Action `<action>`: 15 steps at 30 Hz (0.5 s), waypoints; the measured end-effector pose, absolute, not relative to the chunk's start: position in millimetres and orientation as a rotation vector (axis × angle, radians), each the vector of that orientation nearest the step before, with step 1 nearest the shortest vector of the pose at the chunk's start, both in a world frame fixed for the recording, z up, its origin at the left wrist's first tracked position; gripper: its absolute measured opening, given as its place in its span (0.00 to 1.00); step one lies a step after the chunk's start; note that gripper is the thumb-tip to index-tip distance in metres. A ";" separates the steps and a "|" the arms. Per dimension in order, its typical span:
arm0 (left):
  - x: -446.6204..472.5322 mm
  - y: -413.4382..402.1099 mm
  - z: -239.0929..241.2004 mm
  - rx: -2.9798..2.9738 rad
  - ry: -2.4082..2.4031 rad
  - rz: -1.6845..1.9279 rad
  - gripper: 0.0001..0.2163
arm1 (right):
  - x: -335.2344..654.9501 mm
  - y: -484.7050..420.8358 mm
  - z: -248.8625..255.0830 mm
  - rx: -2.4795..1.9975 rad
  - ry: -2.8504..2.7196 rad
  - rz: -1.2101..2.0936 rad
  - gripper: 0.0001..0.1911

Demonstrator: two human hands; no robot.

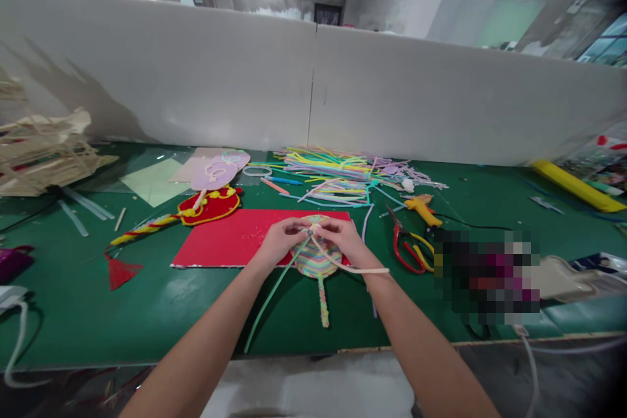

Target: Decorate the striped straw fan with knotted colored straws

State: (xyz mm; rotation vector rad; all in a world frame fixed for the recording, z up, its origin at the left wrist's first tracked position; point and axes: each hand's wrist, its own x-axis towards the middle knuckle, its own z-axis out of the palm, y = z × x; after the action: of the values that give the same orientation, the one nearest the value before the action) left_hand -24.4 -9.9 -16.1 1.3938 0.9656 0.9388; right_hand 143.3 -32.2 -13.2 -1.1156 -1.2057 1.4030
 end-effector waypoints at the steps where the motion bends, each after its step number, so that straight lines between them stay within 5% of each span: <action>1: -24.4 -9.5 -16.8 1.406 0.965 0.930 0.16 | 143.8 -32.6 -12.5 -1.115 -1.219 1.397 0.13; 15: -24.6 -8.7 -17.8 1.472 0.984 0.939 0.13 | 144.2 -34.2 -10.3 -1.111 -1.258 1.414 0.14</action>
State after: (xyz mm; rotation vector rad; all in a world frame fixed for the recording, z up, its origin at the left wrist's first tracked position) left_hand -24.6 -8.7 -17.8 1.4724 0.9838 0.9386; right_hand 144.2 -34.2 -10.3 -1.1110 -1.2576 1.4138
